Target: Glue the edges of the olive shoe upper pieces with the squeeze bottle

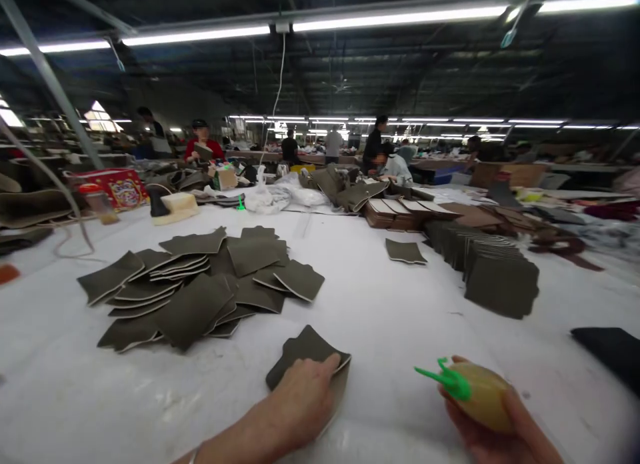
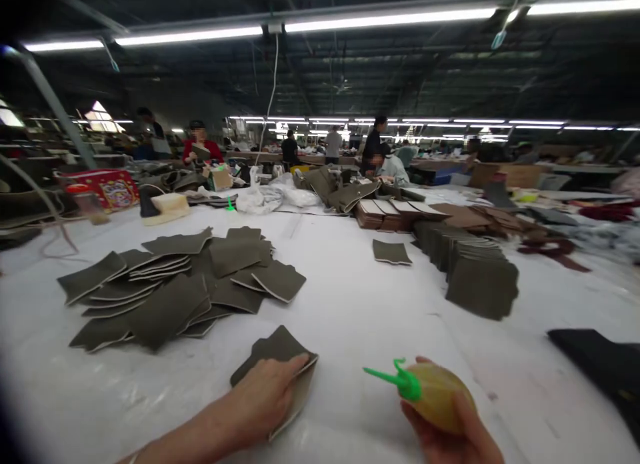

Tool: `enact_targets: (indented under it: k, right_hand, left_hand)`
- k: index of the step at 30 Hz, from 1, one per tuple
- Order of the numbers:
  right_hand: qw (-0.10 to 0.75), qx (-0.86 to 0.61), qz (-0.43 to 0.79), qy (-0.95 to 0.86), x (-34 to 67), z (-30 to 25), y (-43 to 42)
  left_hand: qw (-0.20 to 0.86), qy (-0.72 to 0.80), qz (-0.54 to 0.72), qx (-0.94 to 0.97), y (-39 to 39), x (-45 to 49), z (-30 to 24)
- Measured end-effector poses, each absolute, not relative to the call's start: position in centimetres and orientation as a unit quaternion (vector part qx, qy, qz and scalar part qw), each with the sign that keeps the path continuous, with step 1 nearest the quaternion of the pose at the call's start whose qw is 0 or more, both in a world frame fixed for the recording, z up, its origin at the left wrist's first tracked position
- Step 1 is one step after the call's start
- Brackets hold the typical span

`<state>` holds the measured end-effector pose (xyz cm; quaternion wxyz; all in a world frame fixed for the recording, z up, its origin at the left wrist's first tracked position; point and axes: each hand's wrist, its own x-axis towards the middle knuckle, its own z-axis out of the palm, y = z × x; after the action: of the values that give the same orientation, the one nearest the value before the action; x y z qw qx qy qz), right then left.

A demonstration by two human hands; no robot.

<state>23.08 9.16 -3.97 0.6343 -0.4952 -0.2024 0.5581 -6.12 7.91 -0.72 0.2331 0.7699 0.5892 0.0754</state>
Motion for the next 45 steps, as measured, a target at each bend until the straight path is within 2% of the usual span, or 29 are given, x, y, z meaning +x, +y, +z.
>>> enact_targets:
  k: [4,10,13,32,45]
  right_hand:
    - [0.605,-0.482,0.526,-0.353,20.3,-2.2,8.3]
    - [0.523,-0.582,0.283,-0.555,20.1,-1.3,7.0]
    - [0.480,-0.609,0.209,-0.597,18.8,-0.9,6.1]
    - [0.405,-0.473,0.079,-0.779,16.7,-1.4,6.7]
    - [0.377,-0.481,0.100,-0.785,17.3,-1.9,7.2]
  left_hand:
    - [0.236,0.581,0.090,0.774,8.4,-6.3,-1.9]
    - [0.170,0.577,0.067,0.796,8.9,-6.0,-3.0]
    - [0.146,0.574,0.059,0.803,8.8,-5.8,-3.1]
    - [0.155,0.554,0.075,0.814,8.6,-6.4,-3.3]
    - [0.125,0.537,0.080,0.830,8.7,-6.6,-3.8]
